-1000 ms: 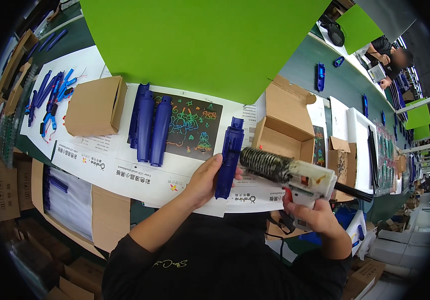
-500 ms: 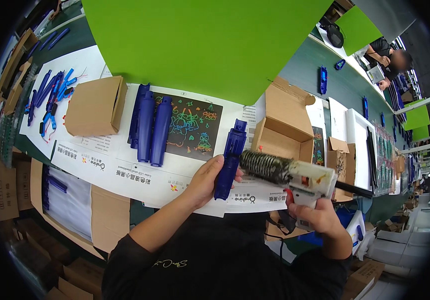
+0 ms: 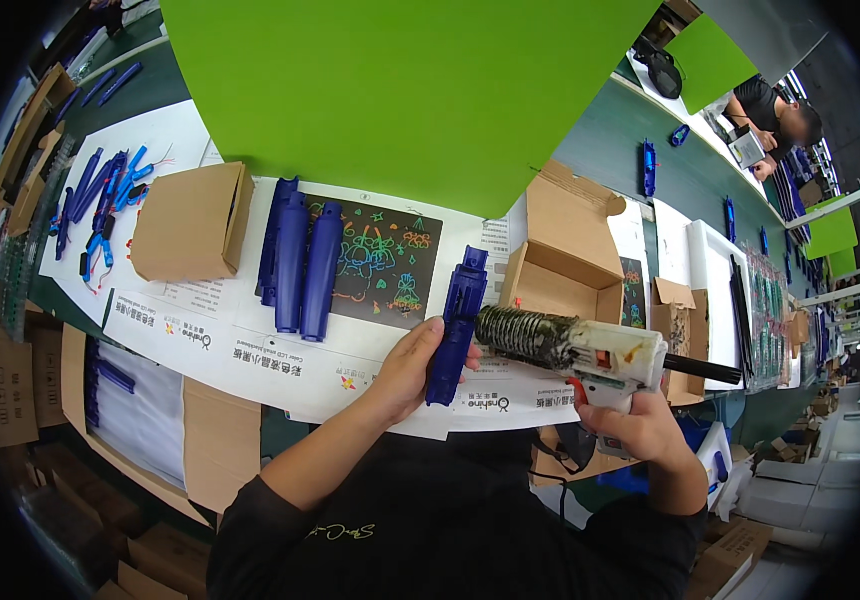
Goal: Assemble small electronic components by applying hot glue to a blue plastic casing and inserting a battery pack.
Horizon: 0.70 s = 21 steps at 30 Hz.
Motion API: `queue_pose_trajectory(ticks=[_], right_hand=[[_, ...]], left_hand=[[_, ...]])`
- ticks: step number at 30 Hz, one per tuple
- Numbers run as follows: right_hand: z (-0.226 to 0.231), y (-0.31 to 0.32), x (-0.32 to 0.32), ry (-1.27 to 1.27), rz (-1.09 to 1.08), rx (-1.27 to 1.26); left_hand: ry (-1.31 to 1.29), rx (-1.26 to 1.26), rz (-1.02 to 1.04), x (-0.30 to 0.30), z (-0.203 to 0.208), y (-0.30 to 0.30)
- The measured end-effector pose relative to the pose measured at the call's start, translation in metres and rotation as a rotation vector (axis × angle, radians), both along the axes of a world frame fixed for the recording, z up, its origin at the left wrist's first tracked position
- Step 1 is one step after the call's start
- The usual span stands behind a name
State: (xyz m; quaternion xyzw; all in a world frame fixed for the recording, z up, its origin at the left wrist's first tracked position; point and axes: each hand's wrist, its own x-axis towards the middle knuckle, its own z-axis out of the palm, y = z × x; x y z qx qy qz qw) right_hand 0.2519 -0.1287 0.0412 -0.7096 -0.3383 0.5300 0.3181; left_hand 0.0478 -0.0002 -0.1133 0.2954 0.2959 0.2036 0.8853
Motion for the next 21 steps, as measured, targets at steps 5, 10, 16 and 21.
queue_pose_trajectory(ticks=[5,10,16,21], right_hand=[[-0.004,0.007,0.004,0.052,-0.062,0.027],[-0.006,0.012,0.008,0.001,0.008,0.070],[0.012,0.021,0.005,-0.030,0.072,0.052],[0.009,0.014,0.007,-0.021,0.100,0.080]], left_hand=[[0.020,0.008,-0.001,0.002,-0.003,0.000],[0.048,0.026,-0.007,0.001,-0.002,-0.002],[0.066,0.091,0.007,0.003,-0.005,-0.003],[0.077,0.094,0.030,0.003,-0.009,-0.003]])
